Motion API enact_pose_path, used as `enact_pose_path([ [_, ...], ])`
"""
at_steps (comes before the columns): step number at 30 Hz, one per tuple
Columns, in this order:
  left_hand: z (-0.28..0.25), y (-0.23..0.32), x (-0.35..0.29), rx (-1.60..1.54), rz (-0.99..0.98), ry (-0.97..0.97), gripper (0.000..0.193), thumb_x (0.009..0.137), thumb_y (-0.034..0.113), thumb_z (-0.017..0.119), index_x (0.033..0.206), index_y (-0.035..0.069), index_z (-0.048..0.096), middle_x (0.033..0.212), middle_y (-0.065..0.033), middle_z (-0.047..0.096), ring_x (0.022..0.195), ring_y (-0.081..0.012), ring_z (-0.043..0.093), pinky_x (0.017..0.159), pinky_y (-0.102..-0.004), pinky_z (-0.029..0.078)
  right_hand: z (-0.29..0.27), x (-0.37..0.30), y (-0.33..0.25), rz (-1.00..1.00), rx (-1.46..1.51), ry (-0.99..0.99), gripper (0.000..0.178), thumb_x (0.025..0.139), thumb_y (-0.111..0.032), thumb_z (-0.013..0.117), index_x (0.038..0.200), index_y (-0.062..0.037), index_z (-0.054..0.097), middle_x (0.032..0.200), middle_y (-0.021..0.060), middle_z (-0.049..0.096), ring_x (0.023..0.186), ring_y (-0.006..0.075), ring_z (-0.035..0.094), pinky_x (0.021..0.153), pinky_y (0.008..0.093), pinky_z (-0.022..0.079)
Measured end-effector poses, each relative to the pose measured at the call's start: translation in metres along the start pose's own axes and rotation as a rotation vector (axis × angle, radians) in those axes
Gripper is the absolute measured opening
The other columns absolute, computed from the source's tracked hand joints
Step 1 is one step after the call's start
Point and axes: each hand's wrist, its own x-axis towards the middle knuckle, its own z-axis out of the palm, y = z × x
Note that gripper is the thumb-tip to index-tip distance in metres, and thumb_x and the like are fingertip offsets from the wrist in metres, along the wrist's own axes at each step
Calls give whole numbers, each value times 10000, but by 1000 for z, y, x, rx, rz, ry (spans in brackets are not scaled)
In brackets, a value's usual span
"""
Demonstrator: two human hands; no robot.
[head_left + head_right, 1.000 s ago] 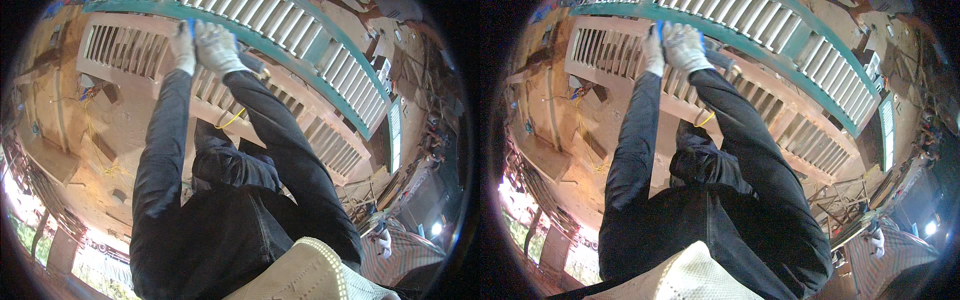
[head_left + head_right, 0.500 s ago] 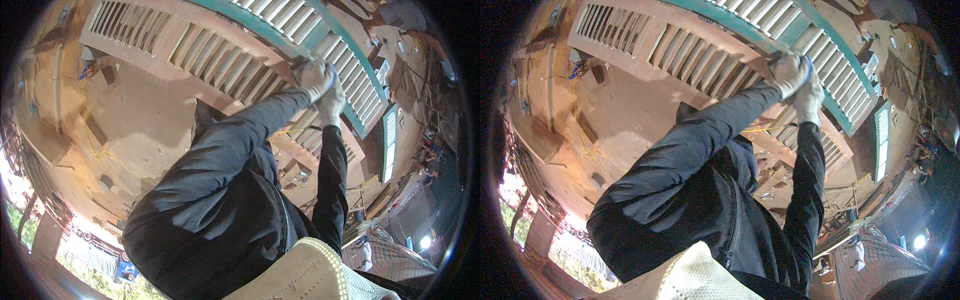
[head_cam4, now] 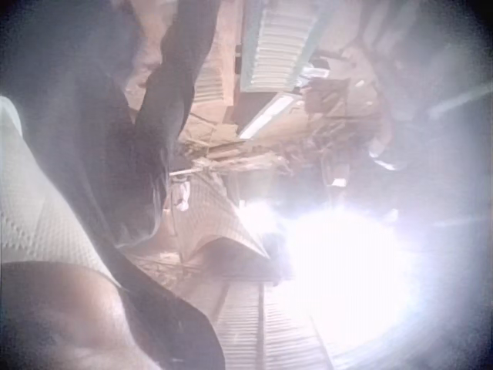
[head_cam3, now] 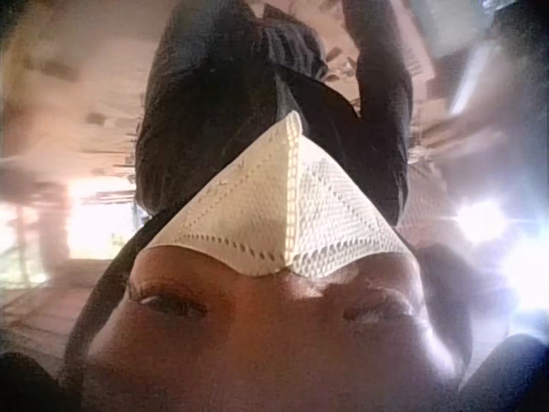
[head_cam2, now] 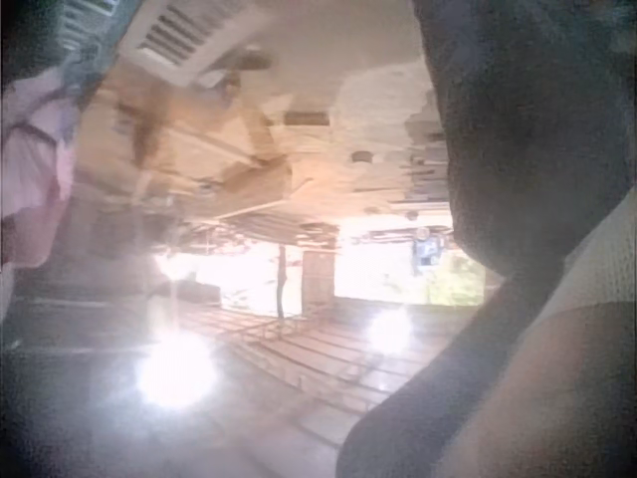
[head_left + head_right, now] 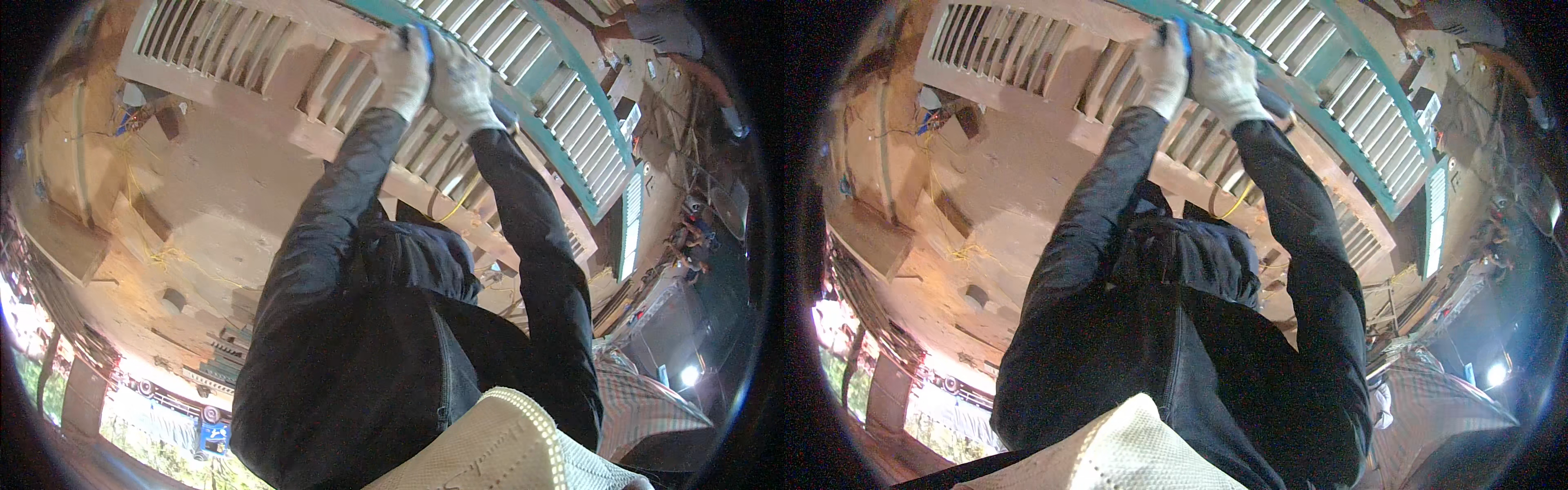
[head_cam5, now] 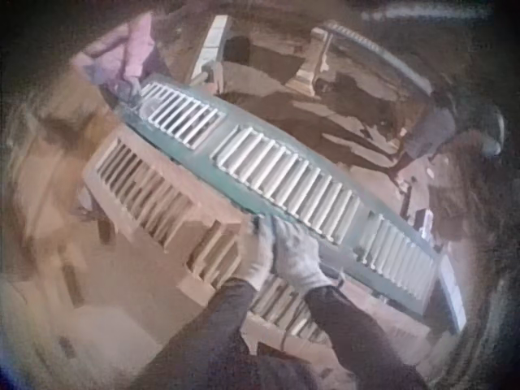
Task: The person sands a wooden slatted panel using a handheld power sander, moving the tool across the surface in repetitive strokes. The person then picks up a small container and applies a substance to the wood with a brush.
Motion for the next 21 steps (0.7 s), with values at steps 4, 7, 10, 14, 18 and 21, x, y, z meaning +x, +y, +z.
enact_pose_path([
  [4, -55, -48, 90, -10, 24, 92, 409, 931, 357, 513, 998, -17, 665, 952, -255, 664, 918, -365, 643, 797, -426, 482, 3, 80, -68, -4, 57, -108, 361, 878, -258, 539, 1194, -84, 525, 1069, 157, 655, 1009, 302, 646, 824, 429, 525],
  [7, -101, -65, 152, -164, 106, 159, 381, 945, 330, 562, 866, -21, 690, 806, -60, 695, 743, -162, 643, 669, -346, 497, 10, 122, -100, -87, 27, -182, 274, 911, -228, 473, 1129, -74, 541, 1034, 163, 657, 1001, 287, 648, 806, 422, 533],
  [10, -118, -67, 169, -331, 138, 238, 316, 926, 271, 599, 928, -30, 693, 863, -56, 702, 768, -159, 640, 701, -333, 492, 32, 137, -116, -157, 85, -59, 348, 855, -216, 558, 1168, -66, 531, 1061, 163, 659, 993, 307, 656, 792, 441, 542],
  [14, -97, -49, 125, -140, 117, 281, 442, 928, 346, 542, 902, -69, 689, 834, -233, 697, 735, -272, 669, 692, -417, 483, 29, 102, -100, -151, 62, 23, 310, 861, -211, 561, 1128, -53, 549, 1029, 172, 672, 946, 312, 673, 760, 441, 555],
  [18, -38, -11, 43, -20, -113, 127, 520, 946, 448, 495, 947, -43, 666, 840, -191, 682, 765, -271, 625, 737, -401, 483, 3, 37, -46, 17, 148, -20, 300, 870, -205, 542, 1127, -52, 562, 1056, 166, 666, 972, 333, 656, 806, 443, 534],
  [21, 31, -7, -5, -179, 63, 60, 464, 946, 409, 492, 944, -26, 656, 856, -260, 667, 794, -354, 670, 704, -432, 507, -10, -21, 6, 92, 173, 148, 330, 887, -178, 520, 1196, -68, 555, 1108, 162, 653, 1029, 329, 633, 852, 442, 510],
])
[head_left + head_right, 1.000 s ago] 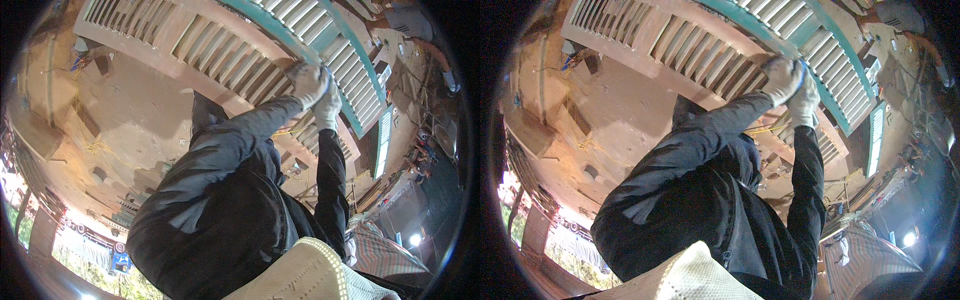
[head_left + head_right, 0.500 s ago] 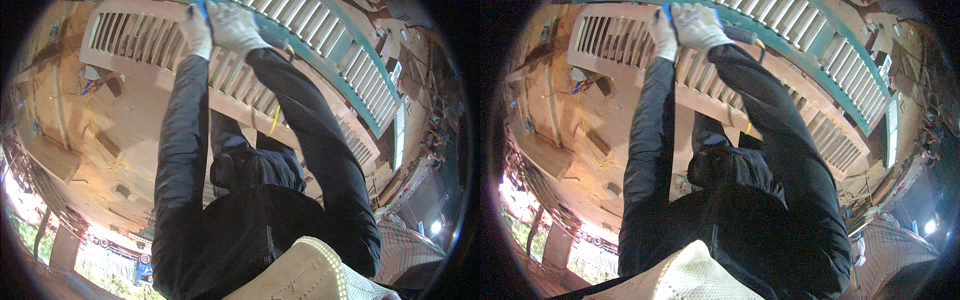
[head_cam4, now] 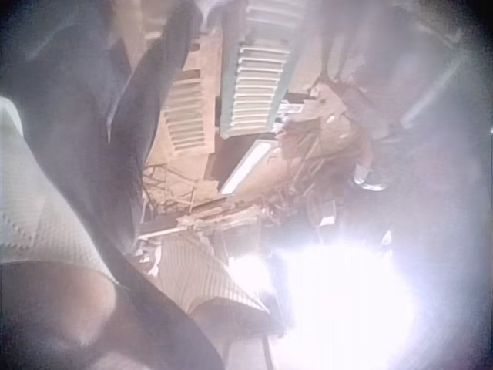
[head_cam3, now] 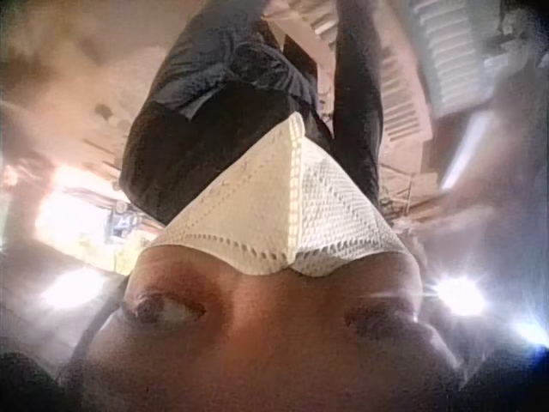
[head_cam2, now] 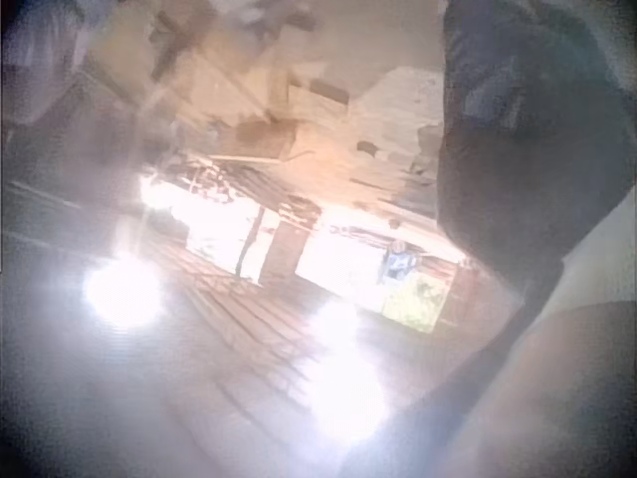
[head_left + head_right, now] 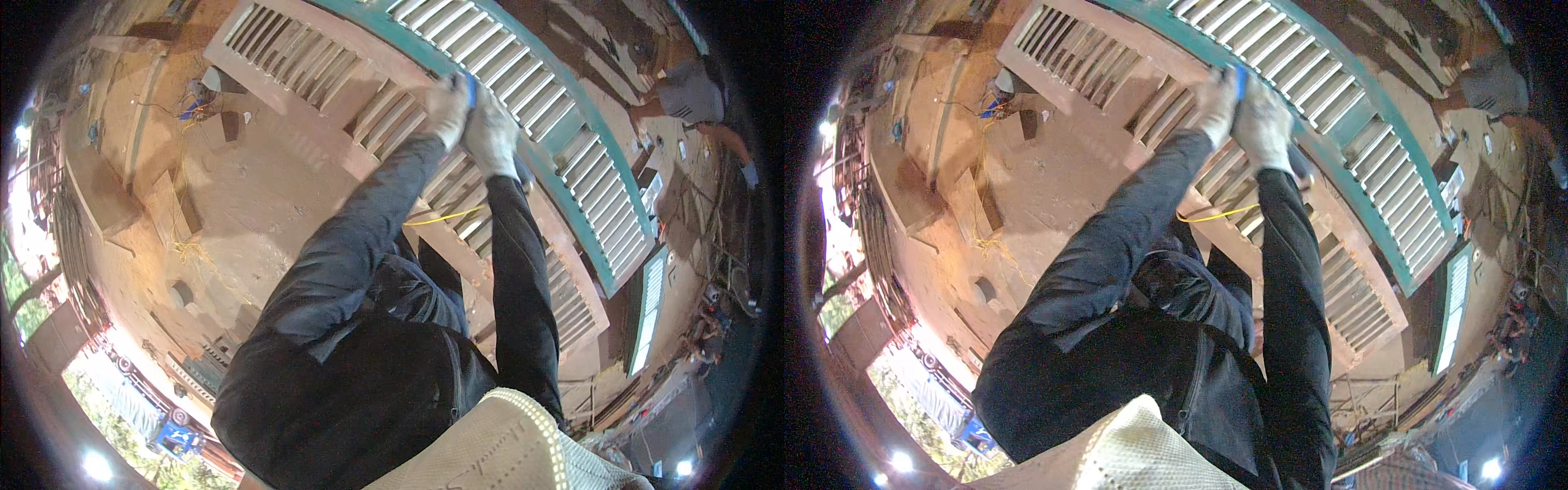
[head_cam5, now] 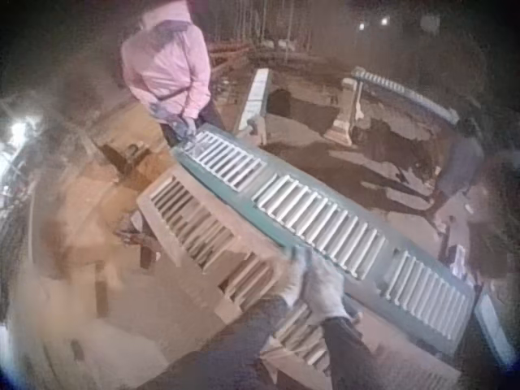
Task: The person sands a wooden slatted panel using a handheld power sander, moving the tool across the surface in repetitive strokes. The person then picks up a small container and applies a substance to the wood with a brush.
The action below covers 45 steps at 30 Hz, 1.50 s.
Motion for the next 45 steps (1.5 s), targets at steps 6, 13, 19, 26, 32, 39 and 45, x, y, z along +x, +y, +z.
enact_pose_path([
  [6, 86, 20, -113, 227, 20, -241, 413, 916, 363, 507, 815, -9, 657, 826, -264, 654, 782, -428, 651, 707, -495, 514, -58, -99, 82, 243, 36, 54, 403, 921, -194, 503, 1305, -72, 514, 1194, 167, 629, 1126, 317, 593, 933, 403, 475],
  [13, 125, 24, -218, 100, 126, -314, 258, 914, 311, 569, 870, 61, 613, 820, -203, 650, 762, -391, 634, 705, -477, 500, -84, -191, 138, 390, -16, 59, 498, 930, -269, 540, 1389, -96, 450, 1247, 160, 600, 1144, 306, 585, 948, 394, 467],
  [19, 90, 11, -186, 184, 34, -236, 302, 928, 336, 558, 877, 43, 614, 825, -205, 646, 769, -391, 626, 723, -473, 498, -64, -155, 101, 181, -49, 40, 424, 933, -208, 531, 1335, -77, 507, 1221, 149, 622, 1098, 305, 612, 923, 387, 479],
  [26, -13, 15, -59, 125, -69, -52, 371, 929, 352, 515, 856, 12, 641, 849, -259, 647, 825, -433, 628, 763, -522, 490, -14, -42, 4, -33, -158, -153, 466, 866, -224, 573, 1314, -119, 500, 1203, 148, 623, 1114, 318, 595, 942, 425, 468],
  [32, -90, -6, 34, 64, -60, 185, 535, 947, 429, 448, 940, -55, 675, 909, -279, 664, 854, -438, 644, 823, -492, 477, 32, 39, -77, -224, -86, -179, 329, 867, -242, 560, 1154, -83, 543, 1084, 167, 654, 1027, 336, 630, 869, 449, 505],
  [39, -68, 13, 58, 302, -101, 141, 497, 906, 463, 504, 986, 9, 690, 868, -238, 689, 849, -402, 670, 768, -464, 516, 42, 59, -50, -170, -186, -154, 358, 907, -276, 487, 1197, -67, 504, 1072, 155, 655, 995, 341, 644, 826, 442, 530],
  [45, 27, 19, -41, 165, -35, -23, 450, 918, 401, 500, 844, -10, 668, 821, -259, 657, 783, -426, 652, 708, -490, 513, -27, -23, 29, 110, -59, -154, 392, 917, -198, 475, 1292, -90, 507, 1189, 170, 628, 1115, 316, 601, 928, 438, 482],
])
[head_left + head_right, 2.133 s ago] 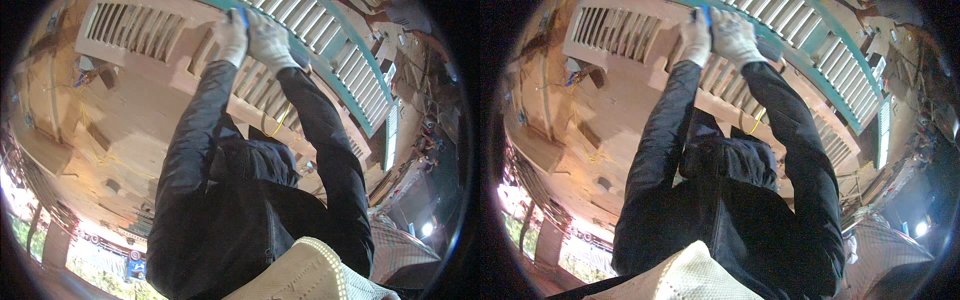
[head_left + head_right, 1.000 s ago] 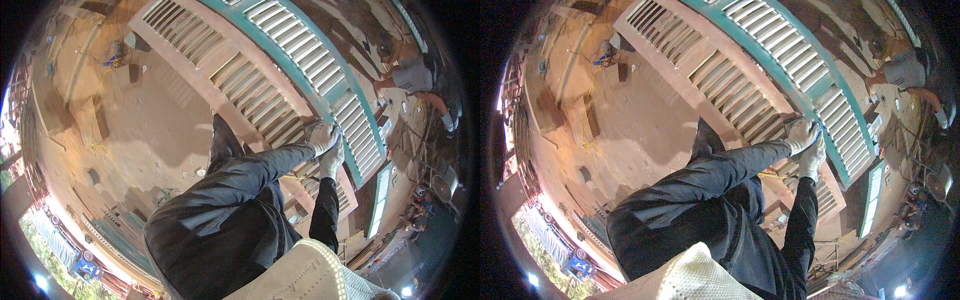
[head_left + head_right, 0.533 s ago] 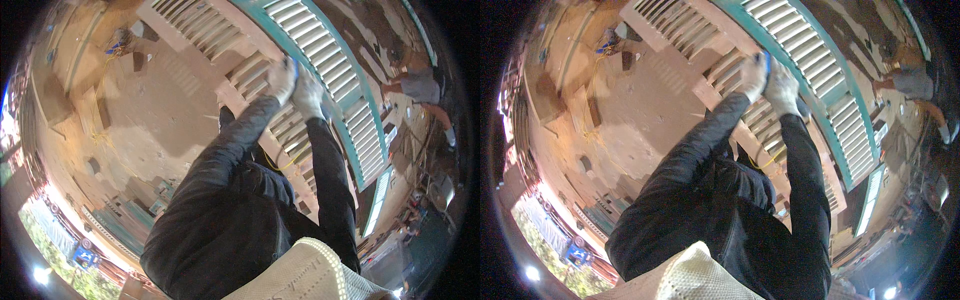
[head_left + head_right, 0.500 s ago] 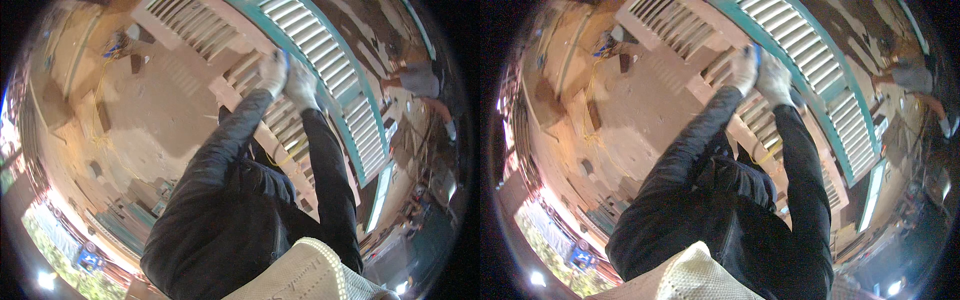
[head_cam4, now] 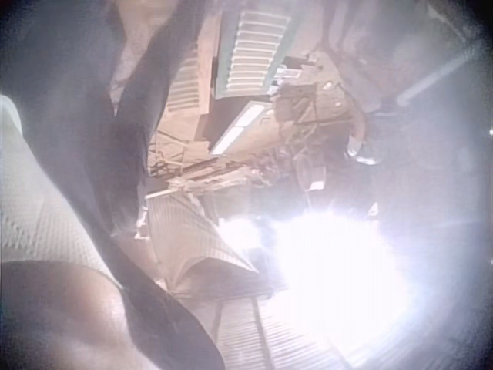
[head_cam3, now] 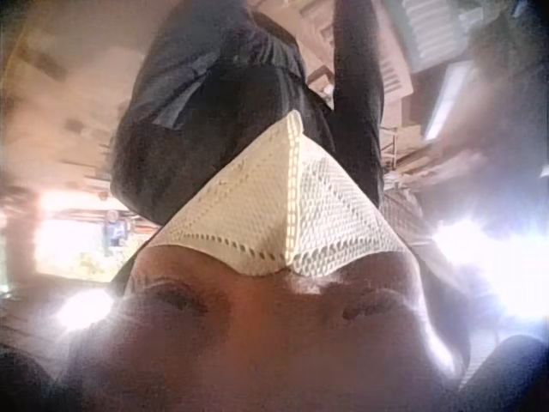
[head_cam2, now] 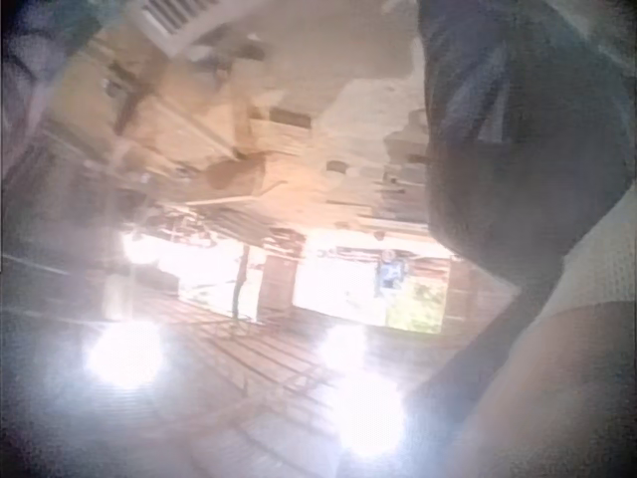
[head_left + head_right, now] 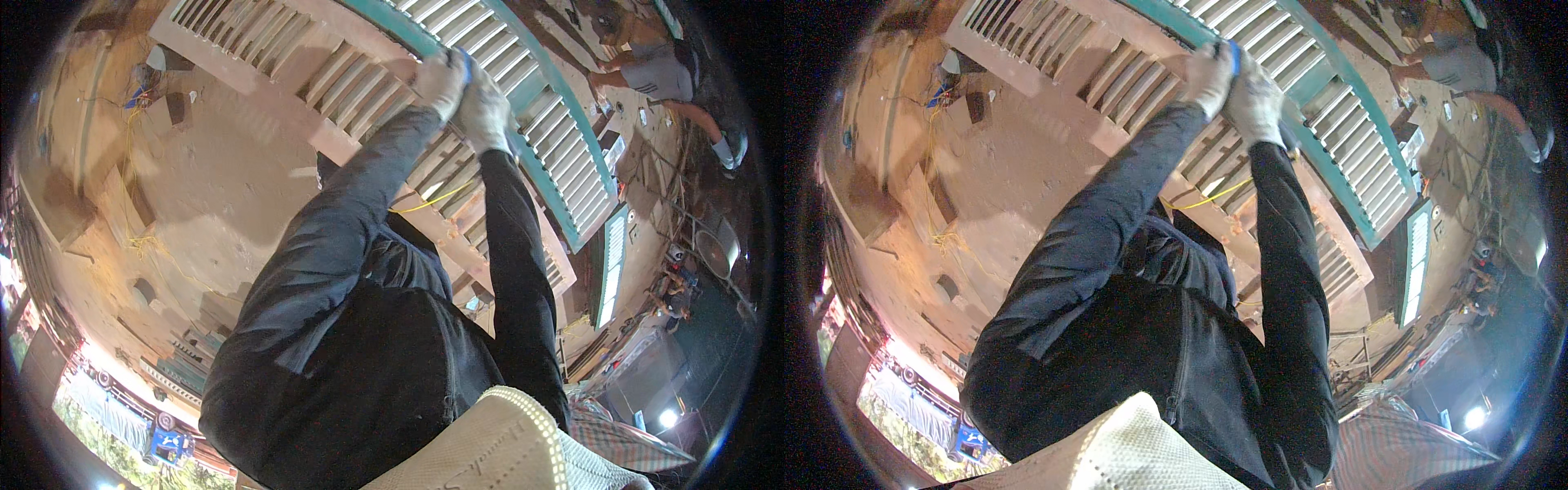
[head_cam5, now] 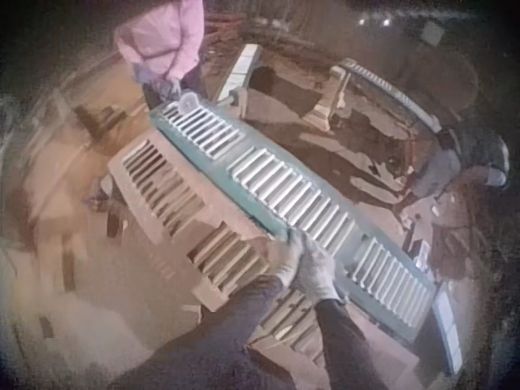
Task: The person sands a wooden slatted panel using a handheld power sander, moving the tool across the surface in repetitive strokes. The person then picks up a small container and applies a substance to the wood with a brush.
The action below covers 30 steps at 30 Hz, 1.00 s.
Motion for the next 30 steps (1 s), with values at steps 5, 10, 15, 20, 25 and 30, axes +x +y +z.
enact_pose_path([
  [5, 75, 3, -91, 68, 61, -148, 359, 901, 324, 532, 752, 15, 637, 774, -233, 645, 776, -422, 629, 740, -504, 496, -26, -81, 66, 164, 103, 124, 387, 943, -196, 470, 1320, -124, 521, 1237, 142, 616, 1132, 309, 592, 958, 401, 464],
  [10, 118, 9, -178, 18, 228, -121, 229, 873, 282, 629, 801, 64, 618, 758, -172, 632, 720, -370, 624, 681, -459, 503, -35, -152, 128, 231, 4, 177, 423, 943, -190, 502, 1358, -106, 495, 1305, 135, 580, 1175, 294, 574, 989, 372, 448],
  [15, 102, 7, -187, 44, 140, -128, 237, 896, 269, 596, 777, 64, 595, 739, -170, 608, 719, -360, 614, 683, -466, 484, -28, -158, 135, 140, -121, 106, 466, 895, -198, 572, 1346, -108, 502, 1247, 148, 608, 1137, 306, 591, 956, 393, 466],
  [20, 42, 3, -88, -16, 108, 12, 354, 938, 323, 506, 739, 54, 623, 742, -204, 627, 712, -385, 614, 656, -499, 469, -9, -65, 67, 3, -82, 22, 509, 855, -233, 606, 1350, -176, 502, 1237, 130, 616, 1124, 308, 599, 943, 407, 472],
  [25, -36, -3, 14, -128, 41, 29, 390, 937, 349, 509, 953, -17, 647, 916, -245, 655, 867, -375, 626, 777, -454, 476, 22, 16, -22, -221, -91, 140, 358, 862, -221, 545, 1200, -105, 558, 1018, 138, 680, 968, 333, 659, 797, 449, 527],
  [30, -118, -41, 85, -255, -38, 94, 469, 971, 428, 473, 989, -6, 648, 902, -90, 650, 868, -188, 580, 778, -369, 481, 18, 71, -121, -205, 83, -221, 314, 858, -194, 563, 1141, -61, 576, 935, 210, 683, 880, 348, 683, 711, 460, 553],
])
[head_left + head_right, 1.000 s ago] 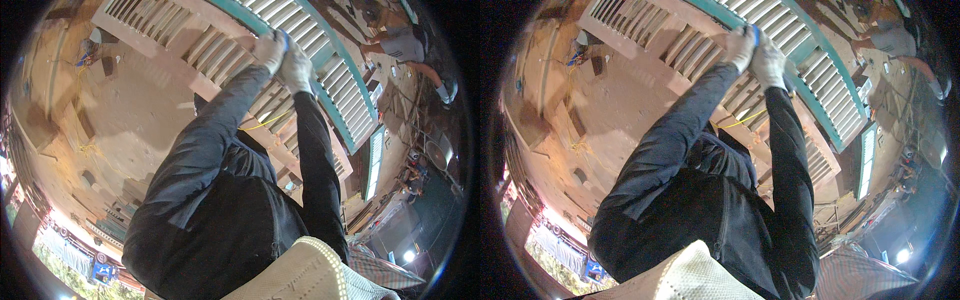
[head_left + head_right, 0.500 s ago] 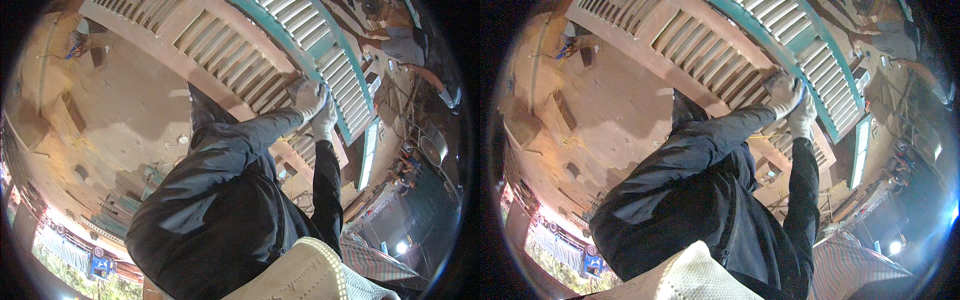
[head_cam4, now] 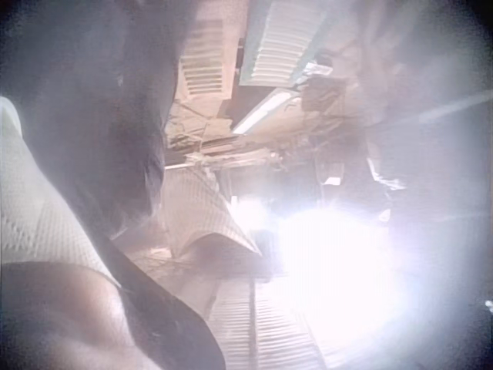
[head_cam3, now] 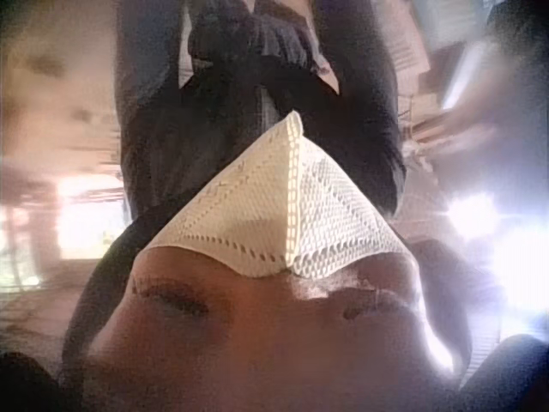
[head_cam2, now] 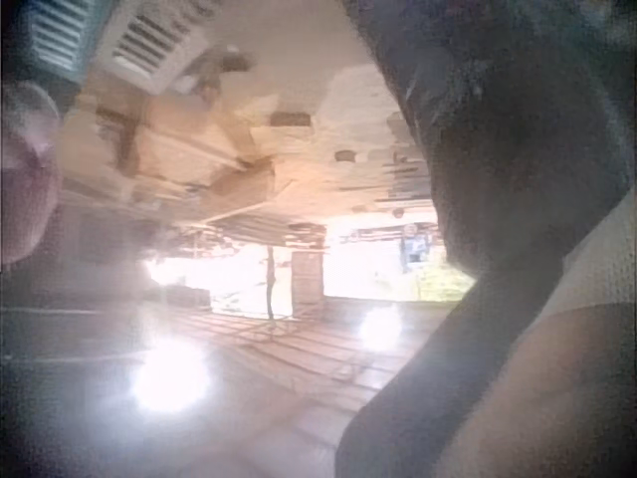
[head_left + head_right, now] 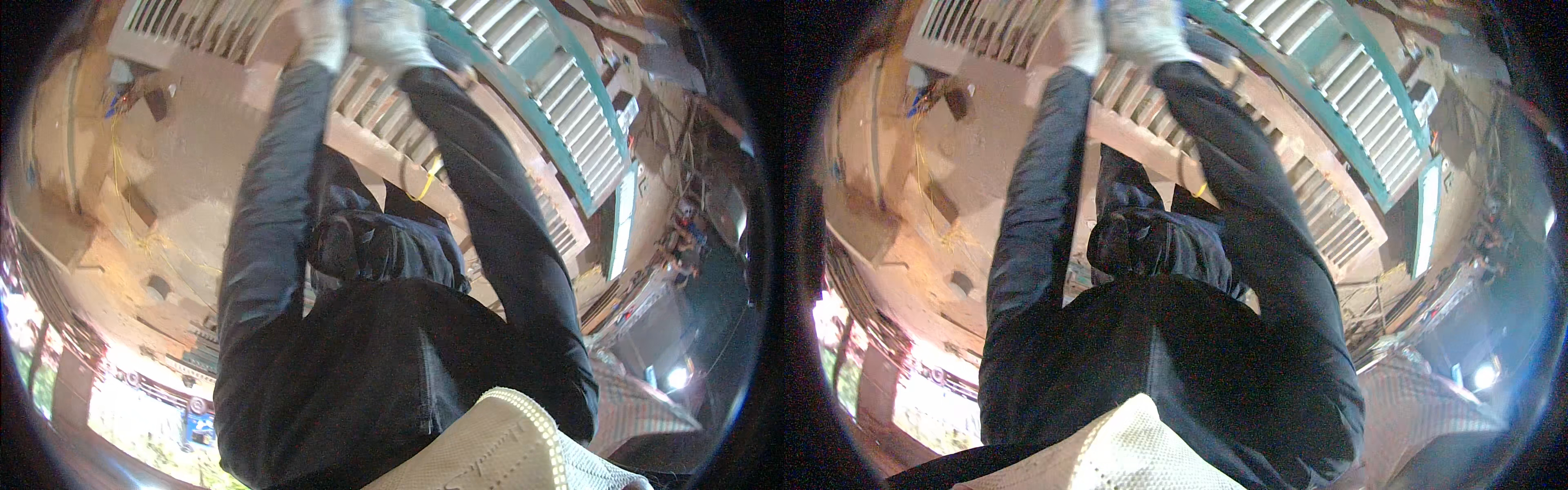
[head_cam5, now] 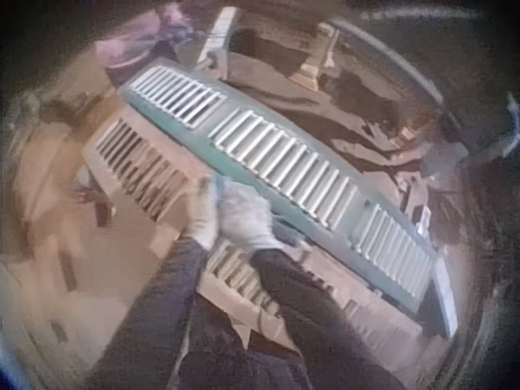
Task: The person sands a wooden slatted panel using a handheld power sander, moving the tool across the surface in repetitive strokes. The person then picks up a small container and applies a substance to the wood with a brush.
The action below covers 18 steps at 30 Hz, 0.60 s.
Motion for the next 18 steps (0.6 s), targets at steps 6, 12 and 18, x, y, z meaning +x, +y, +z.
enact_pose_path([
  [6, -56, -26, 15, -140, -85, 39, 390, 967, 349, 525, 923, -9, 673, 822, -53, 663, 768, -175, 589, 768, -335, 490, 61, -13, -26, -67, -165, 143, 463, 812, -252, 640, 1211, -66, 495, 1048, 130, 642, 965, 276, 649, 790, 464, 527],
  [12, 14, -14, -113, 262, -84, -122, 411, 962, 372, 508, 959, -13, 653, 822, -91, 656, 747, -179, 573, 742, -382, 480, 42, -126, 46, 15, -82, 294, 348, 772, -177, 620, 1091, -66, 536, 1020, 132, 636, 951, 295, 631, 823, 420, 507],
  [18, 82, -10, -247, 341, -38, -423, 322, 939, 299, 515, 965, -2, 625, 852, -207, 653, 791, -351, 634, 712, -443, 482, 18, -255, 101, 302, 10, 285, 505, 754, -194, 658, 1224, -62, 529, 1064, 119, 631, 1008, 328, 608, 876, 442, 483],
])
